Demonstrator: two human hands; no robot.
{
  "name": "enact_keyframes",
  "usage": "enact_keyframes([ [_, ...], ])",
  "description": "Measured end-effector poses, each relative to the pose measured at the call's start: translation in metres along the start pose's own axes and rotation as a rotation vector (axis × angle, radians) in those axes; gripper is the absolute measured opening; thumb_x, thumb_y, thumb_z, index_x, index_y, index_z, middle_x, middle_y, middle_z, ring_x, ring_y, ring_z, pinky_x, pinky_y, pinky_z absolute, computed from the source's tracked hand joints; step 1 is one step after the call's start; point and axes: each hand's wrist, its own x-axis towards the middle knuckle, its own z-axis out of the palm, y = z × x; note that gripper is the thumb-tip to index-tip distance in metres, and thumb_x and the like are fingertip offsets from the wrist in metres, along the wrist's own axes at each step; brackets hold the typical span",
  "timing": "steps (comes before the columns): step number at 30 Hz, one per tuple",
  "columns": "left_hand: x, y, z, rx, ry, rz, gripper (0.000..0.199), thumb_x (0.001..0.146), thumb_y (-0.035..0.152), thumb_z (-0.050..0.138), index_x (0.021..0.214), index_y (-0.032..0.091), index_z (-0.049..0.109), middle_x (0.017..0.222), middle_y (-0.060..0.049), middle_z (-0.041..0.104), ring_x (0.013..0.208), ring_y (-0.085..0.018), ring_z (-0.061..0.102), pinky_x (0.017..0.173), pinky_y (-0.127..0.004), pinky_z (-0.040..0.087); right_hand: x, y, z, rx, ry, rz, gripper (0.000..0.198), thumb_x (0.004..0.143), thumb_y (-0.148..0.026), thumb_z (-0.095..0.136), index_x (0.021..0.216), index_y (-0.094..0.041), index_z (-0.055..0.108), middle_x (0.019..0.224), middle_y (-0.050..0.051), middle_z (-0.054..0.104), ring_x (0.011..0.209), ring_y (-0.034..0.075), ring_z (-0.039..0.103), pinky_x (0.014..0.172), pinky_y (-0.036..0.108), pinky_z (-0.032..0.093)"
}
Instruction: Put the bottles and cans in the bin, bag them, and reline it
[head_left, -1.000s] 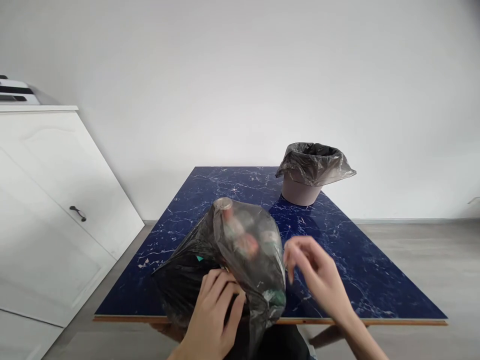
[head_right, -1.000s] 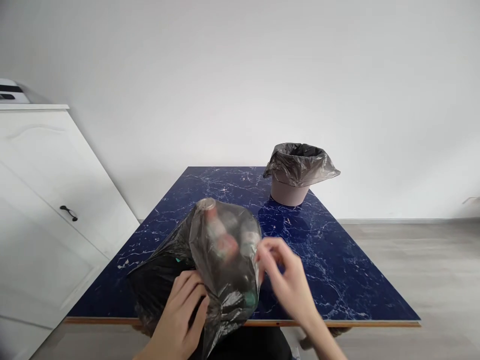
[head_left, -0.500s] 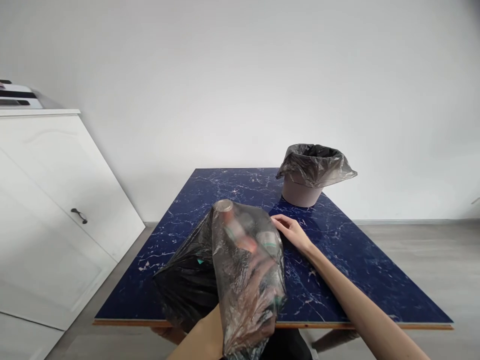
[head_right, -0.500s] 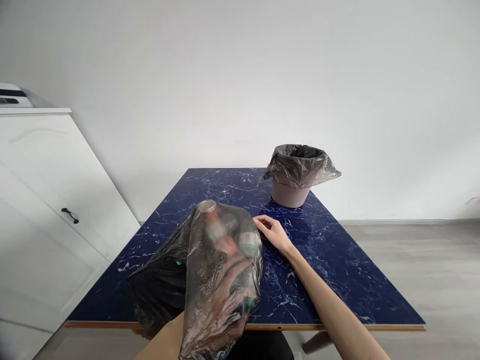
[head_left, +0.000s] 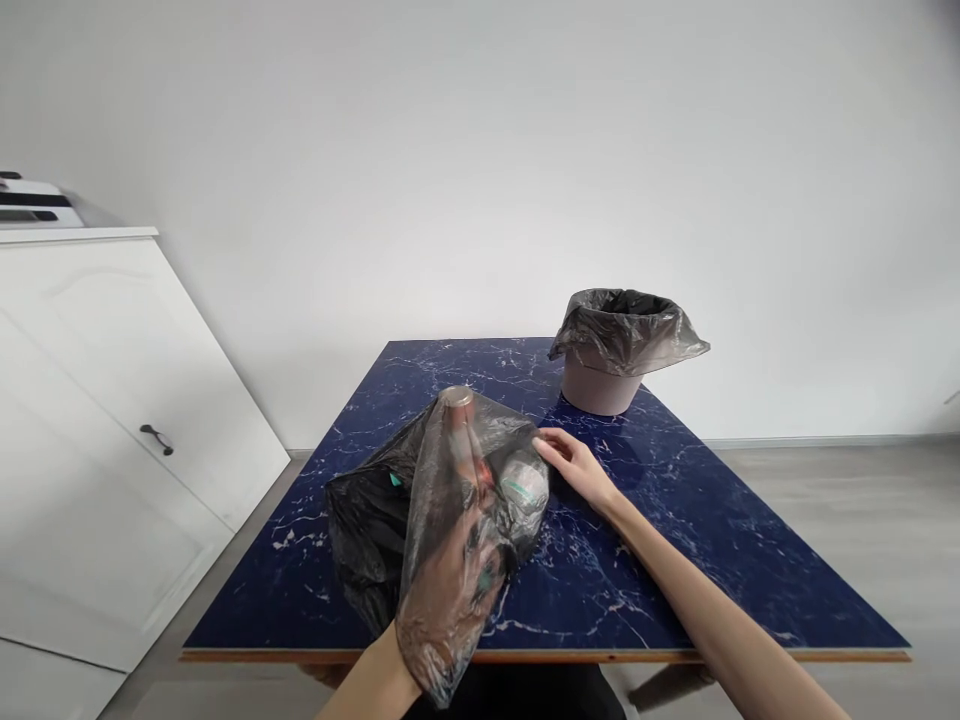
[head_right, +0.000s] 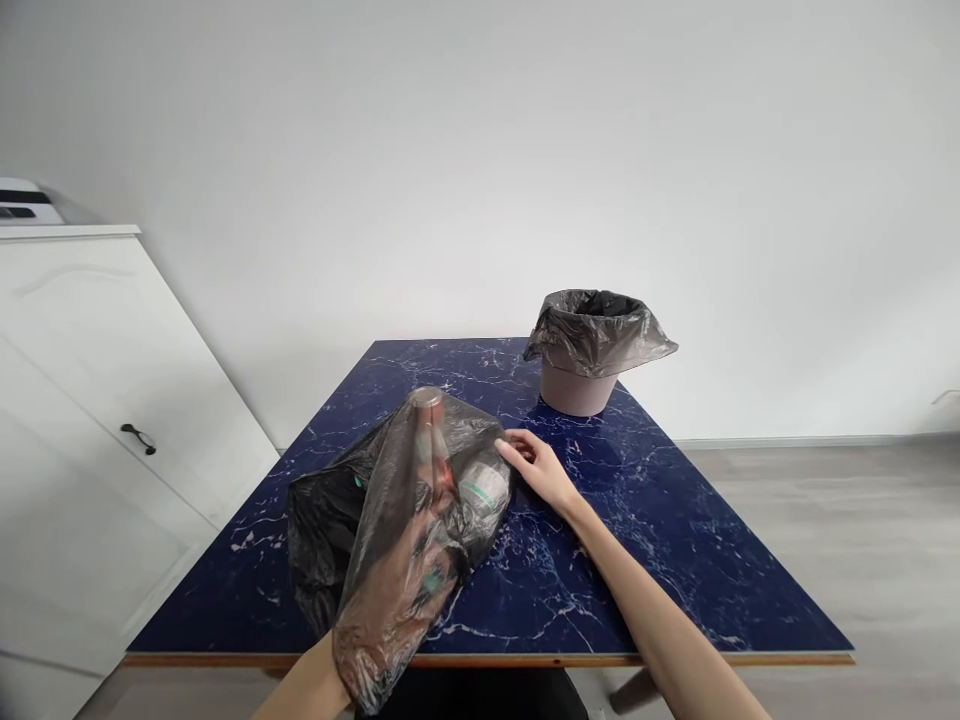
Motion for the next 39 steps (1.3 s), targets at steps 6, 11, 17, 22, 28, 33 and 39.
enact_keyframes([
  [6,-0.003,-0.010,-0.008,0.188,0.061,0.031,0.065,0.104,0.031,0.057,0.164,0.038,0.034,0.155,-0.010,0.062,0.123,-0.031,0.075,0.101,-0.048,0.067,0.002,0.006,-0.002,0.009,0.096,-0.004,0.048,0.078,-0.070,0.084,0.090,-0.024,0.081,0.097,0.007,0.080,0.092,0.026,0.070,0.087,0.039,0.054],
  [11,-0.013,-0.013,-0.028,0.322,0.195,0.105,0.050,0.103,0.030,0.060,0.152,0.033,0.049,0.148,-0.009,0.069,0.130,-0.032,0.072,0.108,-0.048,0.063,0.003,0.006,-0.013,0.023,0.192,0.011,0.051,0.084,-0.074,0.076,0.093,-0.024,0.080,0.100,0.007,0.080,0.095,0.025,0.069,0.090,0.039,0.053],
  [17,-0.021,-0.006,-0.038,0.317,0.175,0.093,0.053,0.103,0.031,0.062,0.154,0.037,0.048,0.148,-0.005,0.070,0.132,-0.029,0.071,0.108,-0.043,0.063,0.000,-0.004,0.010,0.055,-0.019,0.037,0.047,0.076,-0.069,0.087,0.095,-0.025,0.084,0.108,0.007,0.080,0.097,0.025,0.071,0.087,0.036,0.053],
  [22,-0.014,-0.002,-0.042,0.249,0.105,0.073,0.059,0.103,0.037,0.061,0.161,0.040,0.047,0.154,-0.003,0.066,0.137,-0.033,0.066,0.106,-0.042,0.065,-0.003,-0.004,0.006,0.114,0.057,0.049,0.046,0.077,-0.067,0.087,0.074,-0.023,0.076,0.085,0.003,0.075,0.082,0.021,0.064,0.078,0.032,0.050],
  [28,-0.028,0.010,-0.074,0.124,0.200,-0.107,0.049,0.104,0.050,0.060,0.150,0.033,0.058,0.147,-0.010,0.071,0.138,-0.035,0.066,0.108,-0.047,0.062,0.000,0.002,-0.016,0.274,0.260,0.078,0.048,0.076,-0.071,0.086,0.075,-0.025,0.072,0.075,-0.001,0.065,0.070,0.016,0.055,0.067,0.030,0.047],
  [33,-0.040,0.027,-0.116,0.029,0.582,-0.277,0.046,0.100,0.061,0.064,0.133,0.028,0.061,0.140,-0.010,0.074,0.106,-0.027,0.080,0.093,-0.038,0.067,0.003,0.005,-0.023,0.405,0.367,0.123,0.052,0.070,-0.071,0.090,0.073,-0.025,0.067,0.061,-0.005,0.052,0.056,0.013,0.046,0.055,0.028,0.043],
  [39,-0.028,0.025,-0.177,0.166,1.186,-0.148,0.044,0.090,0.057,0.079,0.115,0.025,0.062,0.114,-0.005,0.082,0.073,-0.016,0.071,0.076,-0.032,0.063,0.006,0.008,-0.037,0.462,0.468,0.149,0.055,0.065,-0.069,0.093,0.070,-0.026,0.060,0.057,-0.007,0.050,0.051,0.012,0.045,0.050,0.029,0.041],
])
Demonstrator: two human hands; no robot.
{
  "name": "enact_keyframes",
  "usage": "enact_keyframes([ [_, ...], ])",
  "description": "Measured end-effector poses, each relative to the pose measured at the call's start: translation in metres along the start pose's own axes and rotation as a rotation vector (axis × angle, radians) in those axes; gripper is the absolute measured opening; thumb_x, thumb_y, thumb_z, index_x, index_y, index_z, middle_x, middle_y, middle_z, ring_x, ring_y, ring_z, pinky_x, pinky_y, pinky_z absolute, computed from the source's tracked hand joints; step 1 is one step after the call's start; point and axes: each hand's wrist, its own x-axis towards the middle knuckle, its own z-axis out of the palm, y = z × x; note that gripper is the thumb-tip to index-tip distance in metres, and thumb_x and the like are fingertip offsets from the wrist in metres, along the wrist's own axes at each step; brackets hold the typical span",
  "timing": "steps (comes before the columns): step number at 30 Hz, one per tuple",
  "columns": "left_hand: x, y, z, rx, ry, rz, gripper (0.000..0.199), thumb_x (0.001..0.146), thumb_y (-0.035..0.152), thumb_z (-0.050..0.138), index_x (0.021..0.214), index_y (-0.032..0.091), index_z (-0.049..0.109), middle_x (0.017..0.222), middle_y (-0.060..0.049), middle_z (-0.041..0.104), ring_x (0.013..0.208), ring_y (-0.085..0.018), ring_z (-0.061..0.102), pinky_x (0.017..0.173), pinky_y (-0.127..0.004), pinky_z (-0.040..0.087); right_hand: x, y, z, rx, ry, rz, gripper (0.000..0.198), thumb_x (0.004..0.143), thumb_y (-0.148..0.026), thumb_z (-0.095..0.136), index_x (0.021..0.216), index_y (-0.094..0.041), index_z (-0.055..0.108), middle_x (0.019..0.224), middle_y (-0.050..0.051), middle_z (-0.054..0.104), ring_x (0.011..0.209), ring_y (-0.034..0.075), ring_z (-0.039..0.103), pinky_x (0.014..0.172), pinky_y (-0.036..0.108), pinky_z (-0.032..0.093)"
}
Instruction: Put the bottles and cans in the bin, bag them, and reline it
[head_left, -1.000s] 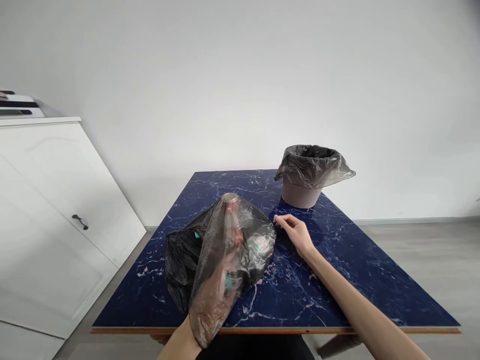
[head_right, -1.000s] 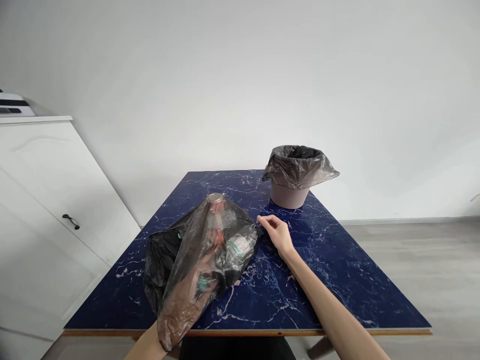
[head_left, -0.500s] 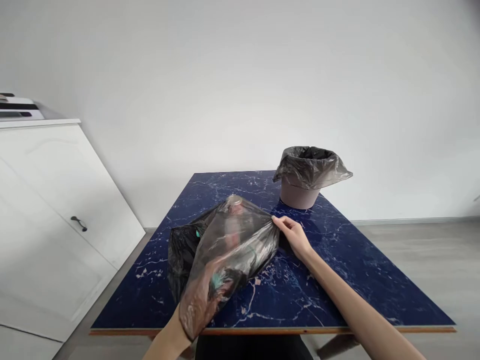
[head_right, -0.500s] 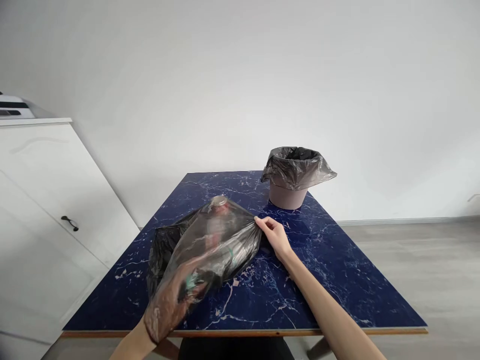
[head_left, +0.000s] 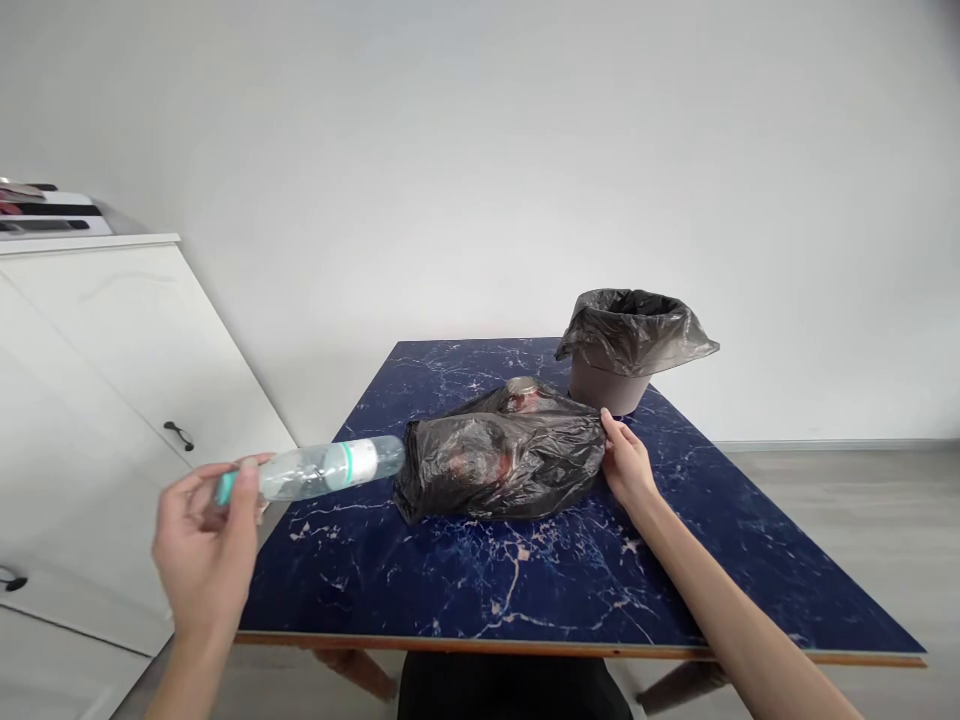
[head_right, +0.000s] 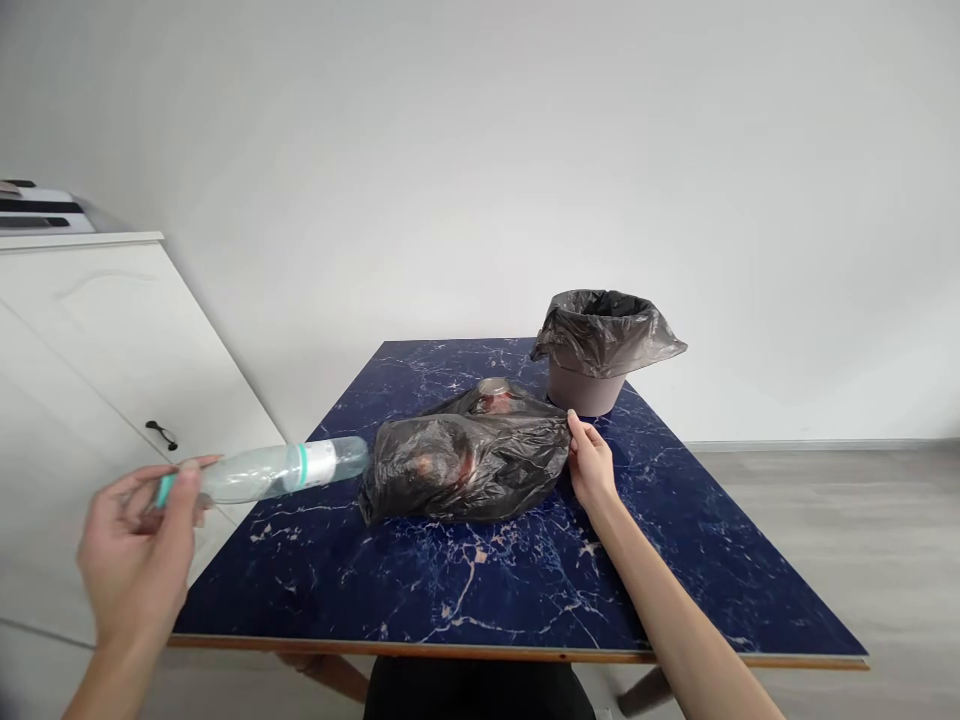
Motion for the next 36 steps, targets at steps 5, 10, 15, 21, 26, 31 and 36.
enact_keyframes([
  [5,0.053,0.000,0.024,0.101,0.014,0.110,0.054,0.090,0.053,0.076,0.128,0.018,0.060,0.115,-0.009,0.080,0.105,-0.022,0.076,0.095,-0.036,0.061,0.004,0.003,-0.005,0.011,0.039,0.009,0.052,0.064,-0.069,0.094,0.077,-0.027,0.064,0.063,-0.005,0.063,0.054,0.016,0.056,0.052,0.032,0.046],
  [10,0.108,0.008,0.085,0.357,-0.296,0.142,0.037,0.090,0.043,0.074,0.118,0.020,0.070,0.113,-0.003,0.082,0.088,-0.017,0.073,0.096,-0.034,0.057,0.005,0.005,-0.007,0.010,0.017,0.043,0.049,0.066,-0.064,0.095,0.080,-0.027,0.067,0.069,-0.002,0.070,0.055,0.018,0.061,0.051,0.032,0.049],
  [15,0.136,-0.008,0.130,0.452,-0.432,0.128,0.032,0.086,0.043,0.075,0.110,0.021,0.074,0.120,-0.005,0.081,0.106,-0.025,0.073,0.097,-0.033,0.054,0.005,0.006,-0.009,0.016,0.014,0.071,0.049,0.066,-0.063,0.095,0.082,-0.027,0.068,0.070,-0.003,0.071,0.056,0.018,0.063,0.052,0.033,0.051],
  [21,0.113,-0.046,0.123,0.526,-0.427,0.055,0.060,0.087,0.066,0.071,0.127,0.022,0.065,0.140,-0.010,0.073,0.128,-0.035,0.068,0.100,-0.039,0.052,0.007,0.008,-0.007,0.017,0.004,0.083,0.047,0.067,-0.062,0.095,0.082,-0.027,0.067,0.069,-0.004,0.070,0.055,0.017,0.061,0.051,0.032,0.049],
  [26,0.094,-0.077,0.124,0.593,-0.492,-0.063,0.080,0.081,0.078,0.069,0.134,0.019,0.056,0.133,-0.021,0.074,0.121,-0.043,0.071,0.090,-0.045,0.056,0.006,0.008,-0.006,0.001,-0.005,0.069,0.047,0.068,-0.063,0.094,0.079,-0.027,0.067,0.069,-0.003,0.070,0.056,0.018,0.062,0.051,0.031,0.050],
  [31,0.085,-0.101,0.136,0.581,-0.560,-0.108,0.070,0.079,0.073,0.074,0.123,0.021,0.056,0.120,-0.018,0.078,0.114,-0.041,0.074,0.087,-0.043,0.058,0.004,0.008,-0.003,-0.049,-0.018,0.045,0.045,0.071,-0.065,0.091,0.082,-0.027,0.070,0.073,-0.001,0.075,0.060,0.021,0.067,0.055,0.033,0.054],
  [36,0.067,-0.110,0.129,0.527,-0.482,-0.098,0.088,0.070,0.068,0.083,0.133,0.016,0.049,0.143,-0.024,0.062,0.132,-0.040,0.064,0.102,-0.045,0.056,0.001,0.005,0.004,-0.118,-0.033,0.019,0.047,0.080,-0.071,0.080,0.095,-0.027,0.077,0.089,0.001,0.081,0.081,0.026,0.075,0.071,0.035,0.060],
])
